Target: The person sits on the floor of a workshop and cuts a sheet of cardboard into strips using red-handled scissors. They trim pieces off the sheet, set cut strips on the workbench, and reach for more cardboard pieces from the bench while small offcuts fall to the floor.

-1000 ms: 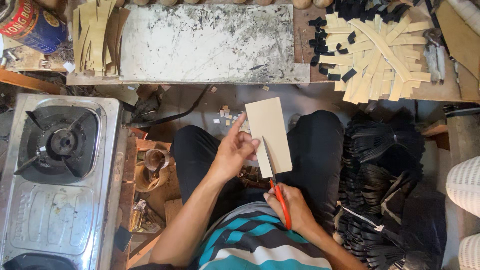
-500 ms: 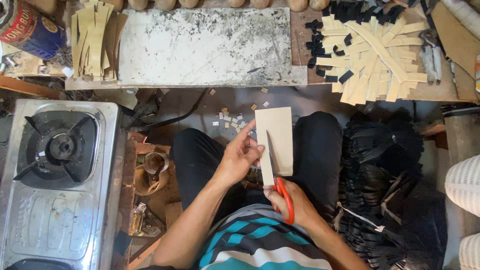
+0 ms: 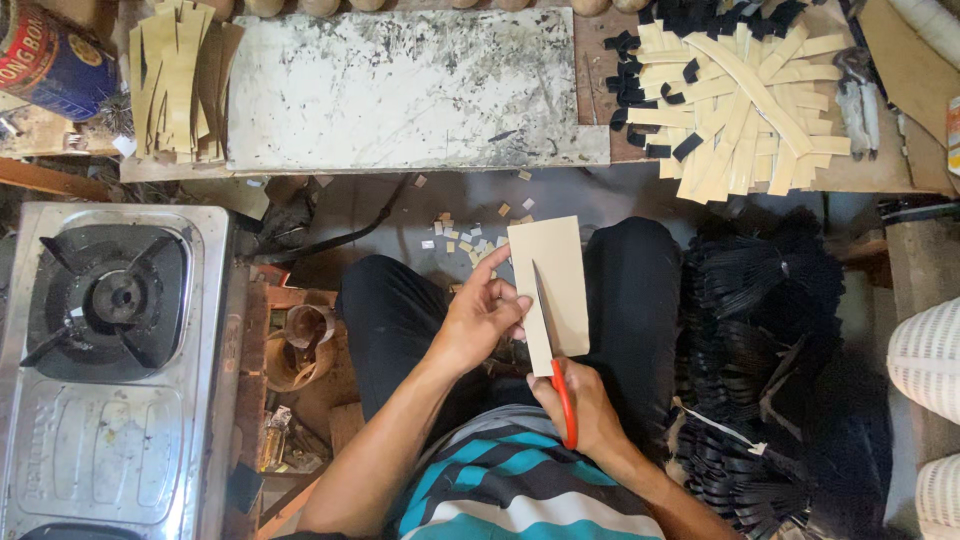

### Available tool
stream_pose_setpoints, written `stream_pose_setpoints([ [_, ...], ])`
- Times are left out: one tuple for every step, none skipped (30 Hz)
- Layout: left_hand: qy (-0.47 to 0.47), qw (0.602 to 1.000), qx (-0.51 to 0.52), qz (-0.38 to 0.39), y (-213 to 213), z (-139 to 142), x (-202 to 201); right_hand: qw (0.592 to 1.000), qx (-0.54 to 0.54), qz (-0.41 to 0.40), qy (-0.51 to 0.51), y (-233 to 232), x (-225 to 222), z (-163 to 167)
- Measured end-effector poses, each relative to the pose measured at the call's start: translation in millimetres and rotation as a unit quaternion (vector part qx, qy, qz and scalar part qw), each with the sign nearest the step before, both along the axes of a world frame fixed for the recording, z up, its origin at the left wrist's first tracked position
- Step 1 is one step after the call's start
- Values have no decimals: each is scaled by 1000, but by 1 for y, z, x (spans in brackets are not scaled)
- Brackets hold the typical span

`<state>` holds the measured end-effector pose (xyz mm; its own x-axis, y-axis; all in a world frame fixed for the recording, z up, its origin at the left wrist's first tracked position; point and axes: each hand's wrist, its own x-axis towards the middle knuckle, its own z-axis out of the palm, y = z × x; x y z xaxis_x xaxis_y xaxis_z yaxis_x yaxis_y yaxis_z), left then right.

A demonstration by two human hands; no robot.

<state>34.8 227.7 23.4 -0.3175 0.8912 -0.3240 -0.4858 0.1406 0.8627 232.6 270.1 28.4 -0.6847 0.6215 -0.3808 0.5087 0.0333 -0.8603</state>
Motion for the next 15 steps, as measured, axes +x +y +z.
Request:
stream_pose_setpoints([
  [18, 1000, -13, -2, 1, 0, -2, 1000, 11, 0, 14, -1, 1, -1],
  [36, 999, -24, -3, 2, -1, -4, 999, 24, -1, 28, -1, 3, -2],
  [55, 998, -36, -4, 4, -2, -6, 999, 10, -9, 34, -2, 4, -4],
  [68, 997, -21, 15, 6, -2, -8, 999, -5, -17, 41, -3, 4, -4],
  [81, 996, -7, 34, 9, -3, -9, 998, -21, -25, 47, -5, 5, -4],
  [94, 994, 6, 53, 11, -4, -10, 999, -12, -20, 43, -6, 5, -4],
  [90, 995, 17, 45, 12, -6, -12, 999, -1, -16, 40, -6, 5, -3],
  [85, 995, 30, 36, 14, -7, -14, 999, 11, -14, 35, -6, 5, -2],
  [79, 996, 42, 27, 16, -8, -16, 999, -39, -23, 12, -5, 6, -1],
  [83, 995, 46, 23, 18, -10, -17, 995, -90, -32, -10, -3, 7, 1],
  [87, 995, 48, 18, 19, -12, -19, 988, -142, -40, -32, -2, 9, 2],
  [91, 994, 50, 12, 20, -13, -21, 984, -177, -20, -15, 1, 12, 5],
  [85, 995, 44, 18, 22, -14, -22, 978, -211, 1, 2, 7, 18, 7],
  [80, 996, 37, 24, 22, -15, -24, 969, -245, 22, 19, 12, 23, 9],
  [73, 996, 29, 28, 22, -16, -23, 967, -250, 31, 26, 15, 26, 8],
])
